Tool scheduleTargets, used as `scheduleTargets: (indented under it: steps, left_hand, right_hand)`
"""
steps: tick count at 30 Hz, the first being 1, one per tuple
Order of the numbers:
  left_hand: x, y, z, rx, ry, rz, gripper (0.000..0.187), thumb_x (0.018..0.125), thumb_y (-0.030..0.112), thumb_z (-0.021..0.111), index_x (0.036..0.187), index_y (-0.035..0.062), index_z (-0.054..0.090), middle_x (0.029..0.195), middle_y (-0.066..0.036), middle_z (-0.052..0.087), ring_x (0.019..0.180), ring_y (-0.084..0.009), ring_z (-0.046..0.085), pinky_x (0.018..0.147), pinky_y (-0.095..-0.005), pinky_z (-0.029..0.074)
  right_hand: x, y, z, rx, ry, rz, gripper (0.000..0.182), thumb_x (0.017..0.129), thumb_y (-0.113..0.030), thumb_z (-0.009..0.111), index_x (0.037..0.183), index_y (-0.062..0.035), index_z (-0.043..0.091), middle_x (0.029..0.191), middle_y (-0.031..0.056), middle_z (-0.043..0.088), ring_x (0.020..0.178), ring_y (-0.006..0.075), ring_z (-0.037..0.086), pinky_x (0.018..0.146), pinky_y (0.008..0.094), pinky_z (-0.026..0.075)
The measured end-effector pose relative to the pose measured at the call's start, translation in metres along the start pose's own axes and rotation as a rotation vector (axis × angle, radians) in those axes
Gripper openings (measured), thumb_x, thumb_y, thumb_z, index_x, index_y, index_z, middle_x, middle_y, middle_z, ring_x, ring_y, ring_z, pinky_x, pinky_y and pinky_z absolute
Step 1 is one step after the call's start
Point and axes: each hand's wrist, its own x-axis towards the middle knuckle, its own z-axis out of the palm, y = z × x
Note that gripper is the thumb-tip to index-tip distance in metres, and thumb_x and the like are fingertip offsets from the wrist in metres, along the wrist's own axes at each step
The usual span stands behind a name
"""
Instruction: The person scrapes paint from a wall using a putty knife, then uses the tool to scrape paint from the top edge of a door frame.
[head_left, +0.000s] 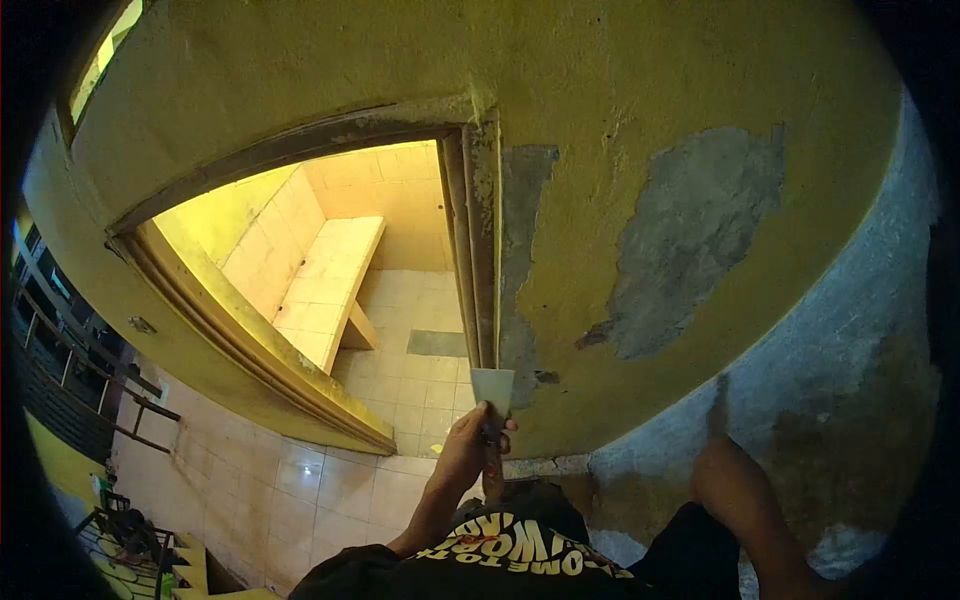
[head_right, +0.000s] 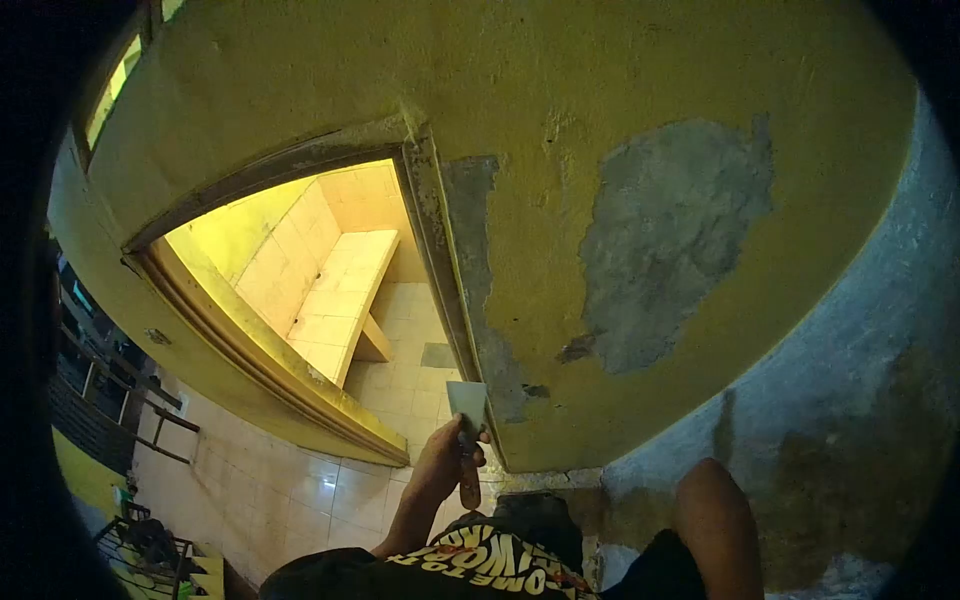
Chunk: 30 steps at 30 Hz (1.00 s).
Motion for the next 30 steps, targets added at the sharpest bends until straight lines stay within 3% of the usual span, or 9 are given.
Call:
scheduleTargets:
  steps: [3, 6, 18, 19, 21, 22, 24, 27, 30]
  left_hand:
    - [0.000, 0.012, 0.015, 0.046, -0.047, 0.002, 0.040, 0.093, 0.039, 0.039, 0.096, 0.0010, 0.050, 0.082, -0.008, 0.058, 0.060, -0.0147, 0.053, 0.054, -0.0250, 0.043]
    - [0.001, 0.037, 0.035, 0.123, -0.194, 0.173, 0.041, 0.094, 0.039, 0.038, 0.094, 0.0005, 0.051, 0.079, -0.008, 0.058, 0.062, -0.0152, 0.053, 0.061, -0.0265, 0.044]
    - [-0.007, 0.117, 0.104, 0.156, -0.154, 0.459, 0.036, 0.096, 0.032, 0.038, 0.096, 0.0008, 0.056, 0.079, -0.005, 0.059, 0.063, -0.0105, 0.053, 0.058, -0.0223, 0.043]
    - [-0.009, 0.120, 0.111, 0.154, -0.087, 0.533, 0.037, 0.095, 0.034, 0.040, 0.093, 0.0011, 0.057, 0.075, -0.003, 0.057, 0.062, -0.0075, 0.052, 0.056, -0.0209, 0.042]
    - [-0.010, 0.127, 0.117, 0.162, -0.019, 0.602, 0.039, 0.095, 0.036, 0.042, 0.089, 0.0014, 0.058, 0.071, 0.000, 0.056, 0.061, -0.0045, 0.051, 0.053, -0.0195, 0.041]
    - [-0.010, 0.132, 0.116, 0.250, 0.005, 0.662, 0.037, 0.094, 0.035, 0.044, 0.088, 0.0011, 0.057, 0.068, 0.001, 0.054, 0.062, -0.0037, 0.049, 0.054, -0.0202, 0.040]
    - [-0.006, 0.142, 0.117, 0.338, 0.031, 0.721, 0.036, 0.094, 0.034, 0.045, 0.086, 0.0007, 0.057, 0.065, 0.002, 0.052, 0.062, -0.0030, 0.048, 0.054, -0.0209, 0.040]
    - [0.004, 0.154, 0.115, 0.563, 0.080, 0.853, 0.037, 0.092, 0.028, 0.050, 0.069, -0.0004, 0.054, 0.058, 0.000, 0.049, 0.058, -0.0029, 0.045, 0.051, -0.0219, 0.038]
    - [0.001, 0.172, 0.111, 0.639, 0.055, 0.813, 0.036, 0.089, 0.028, 0.055, 0.069, -0.0021, 0.057, 0.059, -0.002, 0.054, 0.059, -0.0033, 0.048, 0.052, -0.0227, 0.039]
  right_hand:
    - [0.004, 0.001, 0.001, 0.009, -0.002, -0.025, 0.044, 0.087, -0.037, 0.052, 0.113, -0.0017, 0.046, 0.096, 0.0090, 0.054, 0.094, 0.0215, 0.053, 0.081, 0.0350, 0.043]
    - [0.009, -0.003, -0.007, -0.003, -0.026, -0.053, 0.045, 0.087, -0.037, 0.052, 0.114, -0.0016, 0.046, 0.097, 0.0092, 0.054, 0.095, 0.0217, 0.053, 0.081, 0.0352, 0.043]
    - [0.032, -0.021, -0.021, -0.038, -0.028, -0.166, 0.048, 0.086, -0.037, 0.053, 0.116, -0.0010, 0.044, 0.100, 0.0099, 0.053, 0.097, 0.0227, 0.053, 0.082, 0.0362, 0.043]
    - [0.041, -0.024, 0.002, 0.001, -0.190, -0.077, 0.042, 0.090, -0.031, 0.049, 0.118, -0.0007, 0.041, 0.103, 0.0109, 0.051, 0.097, 0.0178, 0.053, 0.080, 0.0303, 0.044]
    - [0.043, -0.018, 0.044, 0.449, -0.161, 0.169, 0.036, 0.092, -0.024, 0.047, 0.117, 0.0008, 0.036, 0.085, 0.0108, 0.055, 0.070, 0.0137, 0.056, 0.054, 0.0209, 0.043]
    - [0.049, -0.019, 0.045, 0.453, -0.155, 0.171, 0.036, 0.092, -0.024, 0.047, 0.117, 0.0008, 0.036, 0.085, 0.0108, 0.055, 0.070, 0.0137, 0.056, 0.054, 0.0209, 0.043]
    - [0.065, -0.023, 0.045, 0.691, -0.262, 0.394, 0.035, 0.094, -0.023, 0.044, 0.117, 0.0013, 0.033, 0.074, 0.0076, 0.054, 0.058, 0.0125, 0.055, 0.048, 0.0229, 0.043]
    - [0.089, -0.028, 0.052, 0.839, -0.261, 0.553, 0.026, 0.095, -0.022, 0.038, 0.109, -0.0002, 0.039, 0.065, 0.0050, 0.052, 0.044, 0.0093, 0.049, 0.039, 0.0235, 0.039]
    - [0.100, -0.023, 0.063, 0.799, -0.270, 0.555, 0.024, 0.096, -0.024, 0.036, 0.097, -0.0021, 0.044, 0.061, 0.0044, 0.050, 0.040, 0.0087, 0.046, 0.036, 0.0242, 0.037]
